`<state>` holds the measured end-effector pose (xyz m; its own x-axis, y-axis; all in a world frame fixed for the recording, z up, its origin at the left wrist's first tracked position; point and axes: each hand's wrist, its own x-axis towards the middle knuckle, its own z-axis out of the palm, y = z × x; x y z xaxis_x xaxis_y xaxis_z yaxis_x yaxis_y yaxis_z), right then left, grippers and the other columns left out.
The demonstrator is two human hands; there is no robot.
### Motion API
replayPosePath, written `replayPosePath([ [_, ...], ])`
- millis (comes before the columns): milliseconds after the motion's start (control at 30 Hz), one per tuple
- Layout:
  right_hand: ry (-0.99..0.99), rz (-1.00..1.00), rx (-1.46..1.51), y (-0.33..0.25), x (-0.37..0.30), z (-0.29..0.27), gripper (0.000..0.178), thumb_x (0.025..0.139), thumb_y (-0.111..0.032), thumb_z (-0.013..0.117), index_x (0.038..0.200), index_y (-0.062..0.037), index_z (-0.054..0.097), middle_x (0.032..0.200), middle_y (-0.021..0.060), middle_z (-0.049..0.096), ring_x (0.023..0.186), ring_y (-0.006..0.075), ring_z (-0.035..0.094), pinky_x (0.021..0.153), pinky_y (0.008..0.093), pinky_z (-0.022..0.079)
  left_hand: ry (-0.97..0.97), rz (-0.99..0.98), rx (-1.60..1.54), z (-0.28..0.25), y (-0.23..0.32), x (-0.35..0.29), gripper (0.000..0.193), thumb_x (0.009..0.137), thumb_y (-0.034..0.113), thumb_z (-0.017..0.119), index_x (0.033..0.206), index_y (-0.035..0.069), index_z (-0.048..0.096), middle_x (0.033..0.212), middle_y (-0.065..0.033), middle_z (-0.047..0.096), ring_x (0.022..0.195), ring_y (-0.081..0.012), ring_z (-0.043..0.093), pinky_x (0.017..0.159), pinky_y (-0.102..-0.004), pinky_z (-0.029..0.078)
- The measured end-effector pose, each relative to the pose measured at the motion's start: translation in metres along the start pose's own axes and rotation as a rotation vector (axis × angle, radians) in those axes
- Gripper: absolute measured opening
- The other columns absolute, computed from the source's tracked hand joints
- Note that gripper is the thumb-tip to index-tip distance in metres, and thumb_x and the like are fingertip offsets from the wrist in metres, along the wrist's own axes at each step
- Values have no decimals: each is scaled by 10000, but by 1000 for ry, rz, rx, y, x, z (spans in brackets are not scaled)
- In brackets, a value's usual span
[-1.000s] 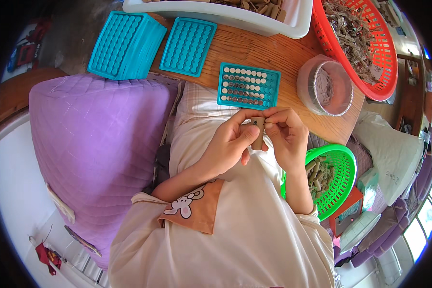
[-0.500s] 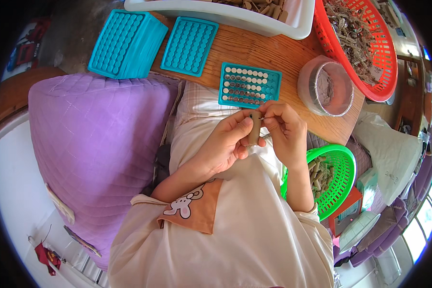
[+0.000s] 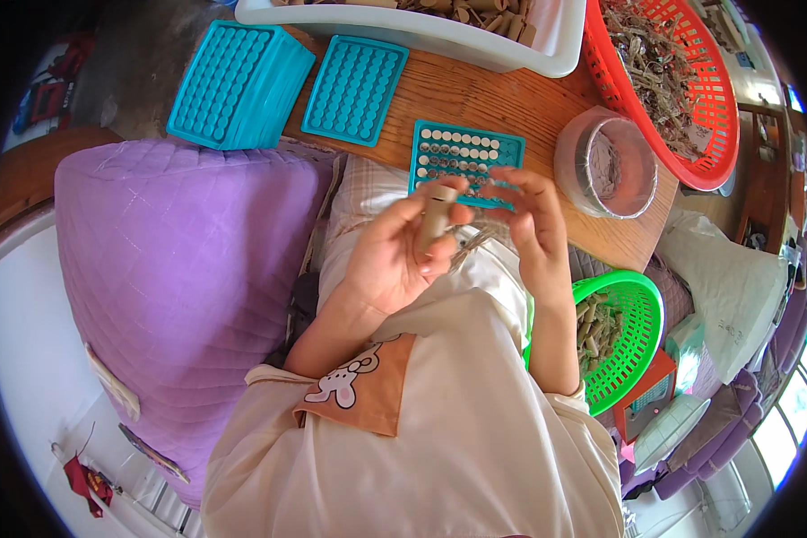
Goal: The person assembles and organizes small electronic components into a plastic tray by hand.
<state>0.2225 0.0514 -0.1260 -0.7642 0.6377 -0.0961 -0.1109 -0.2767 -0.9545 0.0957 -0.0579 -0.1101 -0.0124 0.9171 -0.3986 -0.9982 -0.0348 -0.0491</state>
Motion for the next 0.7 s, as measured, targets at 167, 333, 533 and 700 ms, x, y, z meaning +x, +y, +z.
replayPosePath([
  [167,-269,35,-40,0,-10,2,584,759,-401,566,1167,-37,361,1028,93,505,944,201,502,823,324,385,-209,37,-95,-6,10,-5,340,865,233,324,1126,22,377,809,-89,498,468,-85,375,386,-193,284],
  [333,-338,-15,-160,-5,-9,14,562,673,-310,679,1096,-32,434,924,92,548,879,212,540,775,322,419,-422,58,48,0,10,-8,360,853,322,342,1033,16,402,703,-60,466,417,-61,318,372,-188,255],
  [533,-305,-180,-246,-9,-13,25,317,700,-140,658,954,-18,513,843,95,573,798,221,567,708,306,440,-561,295,488,1,1,-12,490,851,473,317,917,3,439,565,-23,437,430,-64,349,406,-197,270],
  [700,-100,-159,5,-4,-22,30,115,773,-25,538,885,-3,523,857,118,586,781,215,568,697,303,444,-539,367,762,9,-5,-20,494,851,466,320,839,0,485,574,-32,475,482,-86,423,474,-217,322],
])
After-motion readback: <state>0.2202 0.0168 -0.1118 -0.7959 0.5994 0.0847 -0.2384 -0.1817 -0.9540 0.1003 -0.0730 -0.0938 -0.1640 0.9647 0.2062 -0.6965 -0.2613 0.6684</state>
